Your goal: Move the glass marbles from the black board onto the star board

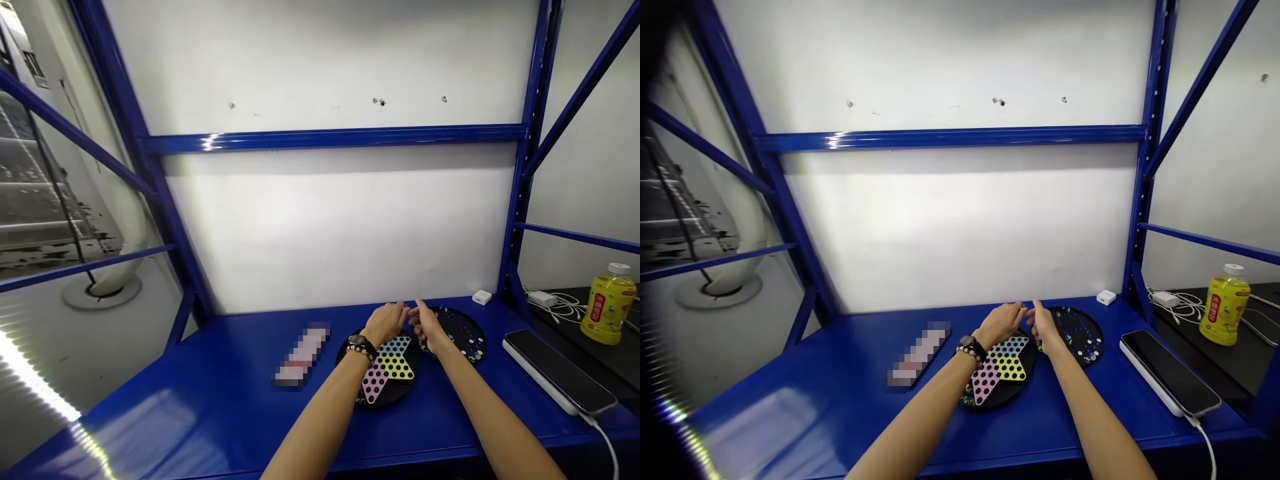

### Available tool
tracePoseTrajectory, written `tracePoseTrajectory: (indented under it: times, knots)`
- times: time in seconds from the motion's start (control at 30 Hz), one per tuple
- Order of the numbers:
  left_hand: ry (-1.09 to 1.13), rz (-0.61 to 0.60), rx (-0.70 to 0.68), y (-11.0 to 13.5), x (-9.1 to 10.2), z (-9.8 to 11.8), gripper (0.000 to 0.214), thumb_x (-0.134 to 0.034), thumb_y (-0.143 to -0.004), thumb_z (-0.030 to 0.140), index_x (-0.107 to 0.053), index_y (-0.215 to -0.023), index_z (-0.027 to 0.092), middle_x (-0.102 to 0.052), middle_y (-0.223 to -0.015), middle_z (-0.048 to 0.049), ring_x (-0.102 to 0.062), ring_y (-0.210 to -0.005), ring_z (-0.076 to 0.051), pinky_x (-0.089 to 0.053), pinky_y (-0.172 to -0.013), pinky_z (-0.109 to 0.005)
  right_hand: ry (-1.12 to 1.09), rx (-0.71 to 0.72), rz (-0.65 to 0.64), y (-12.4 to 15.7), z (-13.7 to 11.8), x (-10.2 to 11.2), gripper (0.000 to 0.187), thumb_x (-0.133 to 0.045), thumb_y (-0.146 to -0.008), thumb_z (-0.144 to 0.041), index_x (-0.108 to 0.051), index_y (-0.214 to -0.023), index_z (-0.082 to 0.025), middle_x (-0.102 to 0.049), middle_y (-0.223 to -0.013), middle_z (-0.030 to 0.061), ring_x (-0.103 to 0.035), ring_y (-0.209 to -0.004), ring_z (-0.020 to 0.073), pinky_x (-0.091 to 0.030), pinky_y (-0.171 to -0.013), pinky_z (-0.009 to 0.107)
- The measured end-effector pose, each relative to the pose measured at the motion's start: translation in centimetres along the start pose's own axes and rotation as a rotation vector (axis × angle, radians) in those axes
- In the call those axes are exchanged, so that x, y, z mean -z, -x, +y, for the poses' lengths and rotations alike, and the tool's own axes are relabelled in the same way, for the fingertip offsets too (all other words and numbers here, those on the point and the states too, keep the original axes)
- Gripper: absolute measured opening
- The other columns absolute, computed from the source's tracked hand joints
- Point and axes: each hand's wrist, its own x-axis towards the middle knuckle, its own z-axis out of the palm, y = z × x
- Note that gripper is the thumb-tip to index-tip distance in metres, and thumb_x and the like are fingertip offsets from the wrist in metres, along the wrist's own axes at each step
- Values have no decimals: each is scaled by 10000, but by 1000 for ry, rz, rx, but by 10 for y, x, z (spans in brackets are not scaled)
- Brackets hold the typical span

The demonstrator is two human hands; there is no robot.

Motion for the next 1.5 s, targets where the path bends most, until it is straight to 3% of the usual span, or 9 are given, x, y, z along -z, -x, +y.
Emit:
tracePoseTrajectory:
  times: [0.13,0.23,0.33,0.4,0.5,0.63,0.87,1.33,1.5]
  knots:
    - [44,31,-93,-12,17,17,326,-387,-990,408,-606,-1130,212,-679,-1130,-84,-672,-960,-225,-511,-799,-310,-497,-249,-149,4,-3,-5,407,-375,-957,-460,-443,-641,-213,-399,-417,-61,-270,-301,73,-142,-327,176]
    - [139,68,-111,-13,25,18,337,-414,-971,434,-592,-1182,240,-678,-1152,-51,-664,-978,-196,-506,-817,-278,-706,-286,-150,7,-7,1,363,-338,-970,-308,-437,-637,-201,-370,-406,-70,-202,-274,49,-98,-319,169]
    - [113,41,70,-6,23,6,408,-292,-1010,422,-593,-1211,235,-671,-1195,-66,-649,-1052,-192,-491,-881,-285,-737,-242,-120,8,-12,9,366,-303,-983,-275,-483,-678,-183,-422,-440,-54,-215,-282,39,-113,-318,162]
    - [43,-38,191,2,15,-4,410,-346,-992,430,-651,-1128,192,-689,-1146,-116,-667,-1033,-242,-503,-864,-331,-753,-223,-98,9,-14,13,370,-314,-989,-305,-496,-692,-179,-435,-450,-46,-238,-291,41,-132,-318,162]
    - [-16,-114,249,11,-1,-9,393,-476,-935,441,-691,-1046,132,-697,-1084,-179,-686,-979,-305,-518,-817,-378,-769,-209,-82,10,-15,14,367,-344,-989,-340,-503,-701,-175,-455,-469,-35,-257,-300,43,-144,-320,168]
    - [-72,-123,285,13,-17,5,472,-435,-952,459,-667,-1117,83,-673,-1112,-226,-673,-1007,-328,-516,-830,-402,-763,-216,-89,12,-16,12,355,-361,-983,-347,-500,-705,-176,-452,-472,-35,-251,-303,45,-130,-324,171]
    - [-87,-165,221,3,-30,21,417,-358,-990,337,-642,-1156,81,-677,-1115,-223,-661,-1041,-301,-517,-836,-380,-730,-208,-95,12,-16,14,358,-366,-982,-360,-503,-707,-177,-468,-474,-30,-248,-307,50,-135,-324,178]
    - [-22,-170,131,3,-29,6,405,-367,-993,365,-687,-1050,124,-725,-1041,-190,-694,-984,-310,-522,-831,-404,-685,-225,-116,10,-12,13,380,-347,-988,-389,-492,-703,-183,-443,-467,-42,-228,-306,46,-123,-323,169]
    - [61,-105,127,2,-17,-4,384,-357,-993,373,-671,-1020,152,-726,-1013,-152,-694,-952,-283,-520,-804,-370,-650,-260,-155,9,-11,12,397,-330,-991,-415,-500,-721,-179,-451,-478,-40,-236,-303,43,-125,-323,162]
